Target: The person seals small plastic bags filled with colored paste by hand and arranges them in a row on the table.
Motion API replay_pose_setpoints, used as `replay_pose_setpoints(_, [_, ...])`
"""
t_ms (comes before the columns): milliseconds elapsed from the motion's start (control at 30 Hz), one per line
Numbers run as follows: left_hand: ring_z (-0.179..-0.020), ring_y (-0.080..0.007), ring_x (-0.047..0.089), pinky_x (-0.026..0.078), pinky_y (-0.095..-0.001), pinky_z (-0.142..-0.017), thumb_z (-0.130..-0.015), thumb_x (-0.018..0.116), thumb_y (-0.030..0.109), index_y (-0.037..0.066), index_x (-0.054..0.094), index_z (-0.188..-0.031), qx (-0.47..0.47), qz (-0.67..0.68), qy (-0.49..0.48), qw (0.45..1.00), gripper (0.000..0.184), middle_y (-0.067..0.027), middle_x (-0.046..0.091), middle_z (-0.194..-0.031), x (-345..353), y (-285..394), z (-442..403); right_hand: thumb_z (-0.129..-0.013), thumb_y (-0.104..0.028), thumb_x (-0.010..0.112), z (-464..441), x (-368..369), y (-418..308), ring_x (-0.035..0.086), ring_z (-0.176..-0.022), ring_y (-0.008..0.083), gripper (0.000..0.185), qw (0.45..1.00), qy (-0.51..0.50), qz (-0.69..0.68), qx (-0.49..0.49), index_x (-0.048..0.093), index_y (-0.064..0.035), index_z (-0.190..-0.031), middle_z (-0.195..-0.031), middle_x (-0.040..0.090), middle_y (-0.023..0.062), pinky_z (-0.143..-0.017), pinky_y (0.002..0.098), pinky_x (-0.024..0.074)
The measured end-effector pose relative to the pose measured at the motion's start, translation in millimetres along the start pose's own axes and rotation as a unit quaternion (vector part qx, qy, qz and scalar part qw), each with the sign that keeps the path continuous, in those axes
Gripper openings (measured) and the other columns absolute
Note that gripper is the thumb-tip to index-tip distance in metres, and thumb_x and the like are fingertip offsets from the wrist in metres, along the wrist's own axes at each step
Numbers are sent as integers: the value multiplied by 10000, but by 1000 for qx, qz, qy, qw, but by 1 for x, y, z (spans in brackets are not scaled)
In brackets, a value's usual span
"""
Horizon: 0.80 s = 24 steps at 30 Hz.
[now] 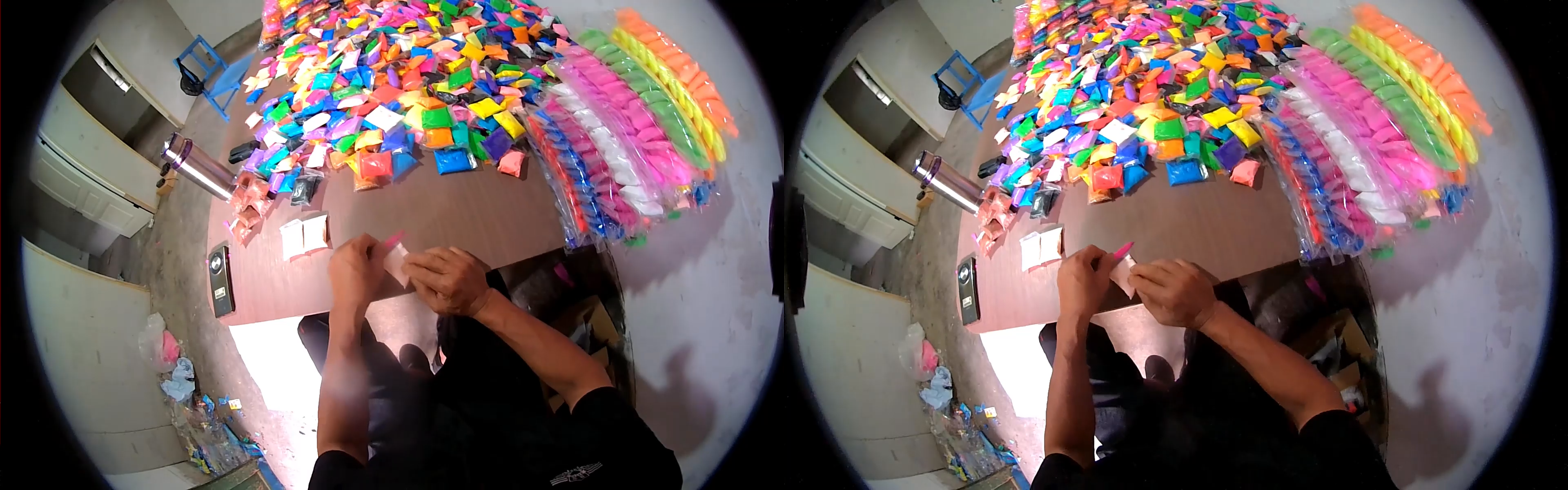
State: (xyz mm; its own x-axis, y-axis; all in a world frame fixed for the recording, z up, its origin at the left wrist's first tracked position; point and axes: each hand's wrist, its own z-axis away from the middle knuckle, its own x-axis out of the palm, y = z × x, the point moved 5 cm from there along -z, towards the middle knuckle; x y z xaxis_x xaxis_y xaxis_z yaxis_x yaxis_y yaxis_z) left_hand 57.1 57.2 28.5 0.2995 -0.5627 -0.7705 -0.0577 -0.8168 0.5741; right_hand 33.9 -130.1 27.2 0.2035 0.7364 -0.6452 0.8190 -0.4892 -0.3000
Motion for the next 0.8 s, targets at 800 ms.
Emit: replay_pose_setpoints(800, [-662, -305, 683, 531, -366, -649, -915, 708, 77, -29, 692, -888, -114, 139, 58, 982, 111, -192, 704, -791, -28, -9, 47, -814, -152, 747, 5, 7, 2, 695, -909, 169, 181, 1000, 2, -1, 12, 741, -144, -996, -1109, 721, -33, -716, 336, 525])
